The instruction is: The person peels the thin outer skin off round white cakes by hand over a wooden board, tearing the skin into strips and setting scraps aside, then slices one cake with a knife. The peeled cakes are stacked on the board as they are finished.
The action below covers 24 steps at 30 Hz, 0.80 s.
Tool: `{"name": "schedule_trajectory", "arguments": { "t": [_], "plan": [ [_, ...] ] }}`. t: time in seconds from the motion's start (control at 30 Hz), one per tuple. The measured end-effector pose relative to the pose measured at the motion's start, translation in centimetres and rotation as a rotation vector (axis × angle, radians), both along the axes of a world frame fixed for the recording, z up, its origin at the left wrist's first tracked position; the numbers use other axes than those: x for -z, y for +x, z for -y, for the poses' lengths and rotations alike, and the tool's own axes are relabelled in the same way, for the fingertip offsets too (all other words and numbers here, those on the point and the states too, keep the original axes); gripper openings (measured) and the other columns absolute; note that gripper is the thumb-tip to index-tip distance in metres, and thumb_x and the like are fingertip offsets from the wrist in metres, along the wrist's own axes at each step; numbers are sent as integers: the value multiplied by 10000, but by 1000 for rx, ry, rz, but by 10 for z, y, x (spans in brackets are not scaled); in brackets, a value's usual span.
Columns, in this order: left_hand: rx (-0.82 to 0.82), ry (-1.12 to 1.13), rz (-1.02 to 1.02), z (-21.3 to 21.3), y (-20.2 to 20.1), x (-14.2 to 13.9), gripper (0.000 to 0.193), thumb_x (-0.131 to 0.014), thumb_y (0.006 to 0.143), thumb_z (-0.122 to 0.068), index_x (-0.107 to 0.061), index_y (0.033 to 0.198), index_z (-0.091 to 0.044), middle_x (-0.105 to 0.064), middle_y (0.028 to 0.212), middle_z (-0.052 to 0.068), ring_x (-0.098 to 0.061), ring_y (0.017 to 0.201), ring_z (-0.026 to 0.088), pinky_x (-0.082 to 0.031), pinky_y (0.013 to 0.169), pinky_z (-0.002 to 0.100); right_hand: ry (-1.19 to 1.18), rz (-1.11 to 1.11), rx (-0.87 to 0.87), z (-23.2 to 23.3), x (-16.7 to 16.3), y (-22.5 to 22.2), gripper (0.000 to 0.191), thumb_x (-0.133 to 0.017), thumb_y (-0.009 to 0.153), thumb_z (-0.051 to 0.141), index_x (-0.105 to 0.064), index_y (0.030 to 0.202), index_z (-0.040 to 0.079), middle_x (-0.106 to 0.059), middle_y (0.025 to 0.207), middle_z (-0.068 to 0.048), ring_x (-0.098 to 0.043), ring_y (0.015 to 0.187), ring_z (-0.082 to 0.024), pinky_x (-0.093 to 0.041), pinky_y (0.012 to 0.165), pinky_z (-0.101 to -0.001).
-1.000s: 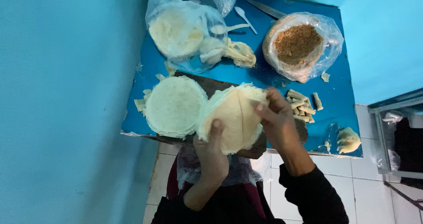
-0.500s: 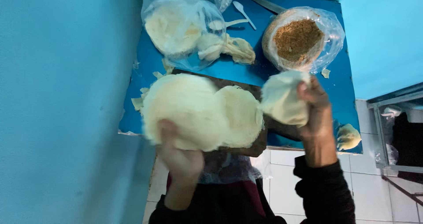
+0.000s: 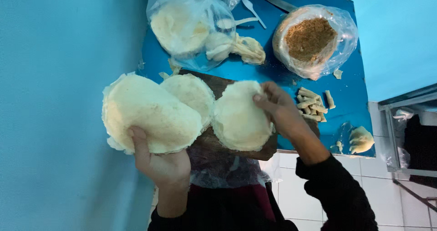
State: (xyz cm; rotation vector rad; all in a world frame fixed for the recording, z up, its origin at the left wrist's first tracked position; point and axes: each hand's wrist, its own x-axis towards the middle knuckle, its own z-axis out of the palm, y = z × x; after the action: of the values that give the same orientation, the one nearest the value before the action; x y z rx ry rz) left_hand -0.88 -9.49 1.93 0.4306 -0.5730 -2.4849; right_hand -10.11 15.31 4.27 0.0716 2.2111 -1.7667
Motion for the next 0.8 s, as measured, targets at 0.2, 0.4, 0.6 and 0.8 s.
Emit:
{"name": "schedule_trajectory", "arguments": {
  "t": [0.2,0.4,0.6,0.8],
  "plan": [
    [30,27,-15,-6,3,9,570,-604,1045,-314,-414,1537,-99,-528,1490,82,-519,1405,268,-446,1188,502,162,35,-97,-5,8,4,418,-684,920,241,-526,1260,56,-654,930,-46,-618,719,-117,-516,525,-292],
    [43,58,-12,-10,0,7,583,-588,1027,-329,-398,1534,-111,-524,1467,89,-533,1380,273,-462,1158,521,105,-33,-196,25,-30,15,393,-661,930,237,-528,1263,76,-635,998,-19,-627,776,-90,-536,559,-274],
    [35,14,-50,-7,-1,4,593,-570,1054,-330,-378,1553,-74,-521,1477,110,-536,1380,285,-478,1145,519,-58,-74,-197,30,-40,23,377,-691,939,170,-532,1264,66,-646,995,-23,-643,801,-81,-536,616,-252],
    [42,-9,-16,-11,1,11,591,-567,1048,-329,-372,1554,-96,-513,1471,90,-525,1387,274,-468,1157,511,180,40,-71,8,14,10,418,-678,931,205,-494,1280,67,-603,1048,-66,-651,790,-137,-591,521,-289]
  ]
}}
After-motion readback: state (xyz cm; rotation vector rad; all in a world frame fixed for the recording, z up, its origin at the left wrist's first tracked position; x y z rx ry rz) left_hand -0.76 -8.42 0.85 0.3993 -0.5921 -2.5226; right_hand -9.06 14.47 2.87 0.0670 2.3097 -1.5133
